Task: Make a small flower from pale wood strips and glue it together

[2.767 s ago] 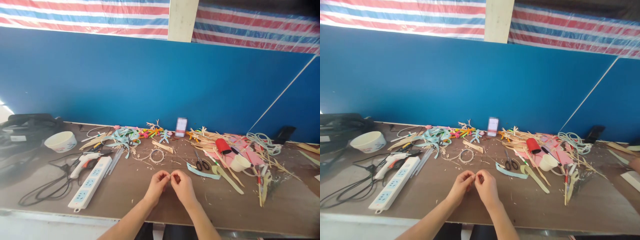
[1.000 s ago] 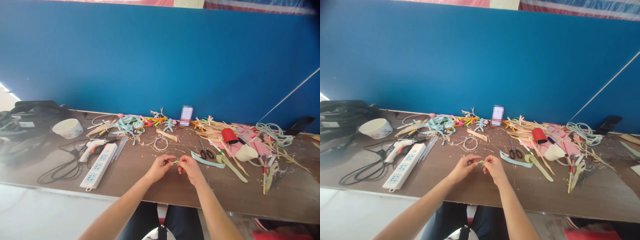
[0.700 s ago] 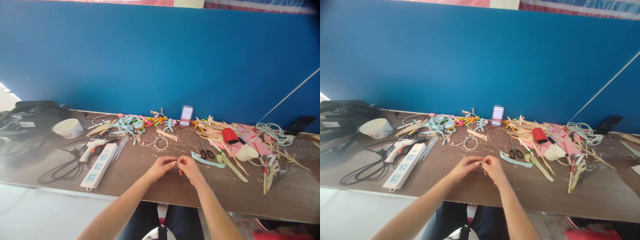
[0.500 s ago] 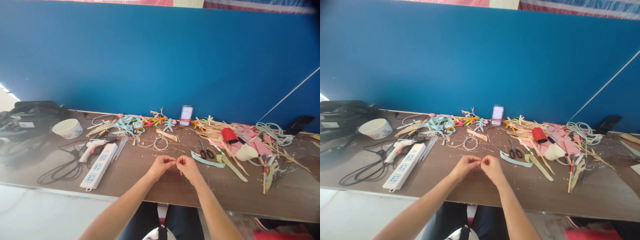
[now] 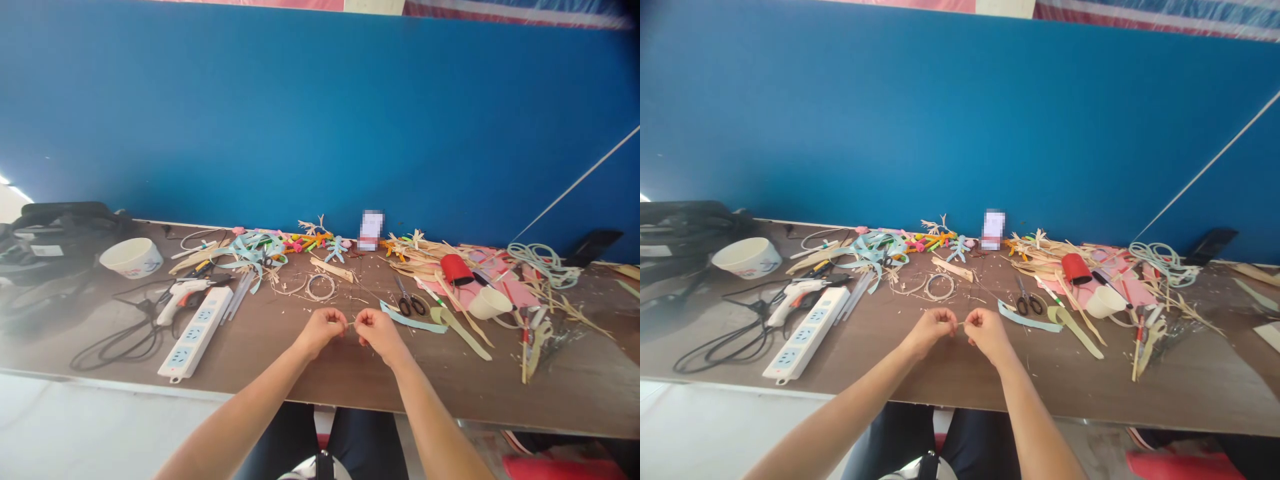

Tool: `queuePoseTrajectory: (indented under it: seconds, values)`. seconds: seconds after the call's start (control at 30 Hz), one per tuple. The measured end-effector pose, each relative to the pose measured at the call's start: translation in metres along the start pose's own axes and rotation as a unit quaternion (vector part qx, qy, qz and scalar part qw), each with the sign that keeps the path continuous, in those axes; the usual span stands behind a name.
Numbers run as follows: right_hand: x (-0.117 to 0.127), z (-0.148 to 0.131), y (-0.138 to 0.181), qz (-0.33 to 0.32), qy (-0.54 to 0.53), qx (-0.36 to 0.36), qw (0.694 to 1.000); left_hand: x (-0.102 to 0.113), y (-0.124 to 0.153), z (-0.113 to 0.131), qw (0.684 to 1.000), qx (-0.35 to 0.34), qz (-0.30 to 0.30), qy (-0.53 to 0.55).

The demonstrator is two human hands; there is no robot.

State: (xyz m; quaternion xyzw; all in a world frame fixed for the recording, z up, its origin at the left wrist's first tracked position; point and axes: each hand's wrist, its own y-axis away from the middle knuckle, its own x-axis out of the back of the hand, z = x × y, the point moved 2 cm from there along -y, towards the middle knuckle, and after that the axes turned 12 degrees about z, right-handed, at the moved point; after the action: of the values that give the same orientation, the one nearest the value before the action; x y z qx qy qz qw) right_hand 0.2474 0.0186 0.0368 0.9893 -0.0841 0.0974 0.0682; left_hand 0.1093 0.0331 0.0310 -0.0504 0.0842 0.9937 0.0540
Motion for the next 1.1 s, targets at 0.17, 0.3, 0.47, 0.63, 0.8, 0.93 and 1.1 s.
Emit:
queuePoseTrajectory:
  seconds: [0.17,0.3,0.47,0.63,0.8,0.93,1.1]
  values:
    - [0.0008,0.0008,-0.0025,0.008,-0.007,-0.008,1.000,0.0038,-0.0041,-0.0089,0.994,0.079,0.000,0.073]
    - [0.0020,0.0009,-0.0044,0.007,0.008,0.047,0.999,0.0061,-0.0052,-0.0107,0.983,0.124,-0.011,0.137]
    - [-0.0008,-0.0022,-0.0024,-0.026,0.068,0.131,0.989,0.0042,-0.0034,-0.0082,0.983,0.118,-0.025,0.138]
    - [0.0006,0.0017,-0.0034,-0.002,0.106,0.115,0.988,0.0023,-0.0020,-0.0097,0.984,0.113,-0.035,0.132]
    - [0.0028,0.0036,-0.0028,-0.012,0.159,0.119,0.980,0.0049,-0.0021,-0.0081,0.997,0.057,-0.010,0.059]
    - [0.0040,0.0001,-0.0016,-0.001,0.200,0.148,0.969,0.0072,-0.0022,-0.0056,1.000,0.018,0.010,0.002]
    - [0.0049,-0.0035,-0.0010,0.000,0.228,0.151,0.962,0.0094,-0.0027,-0.0064,1.000,0.018,0.015,-0.017]
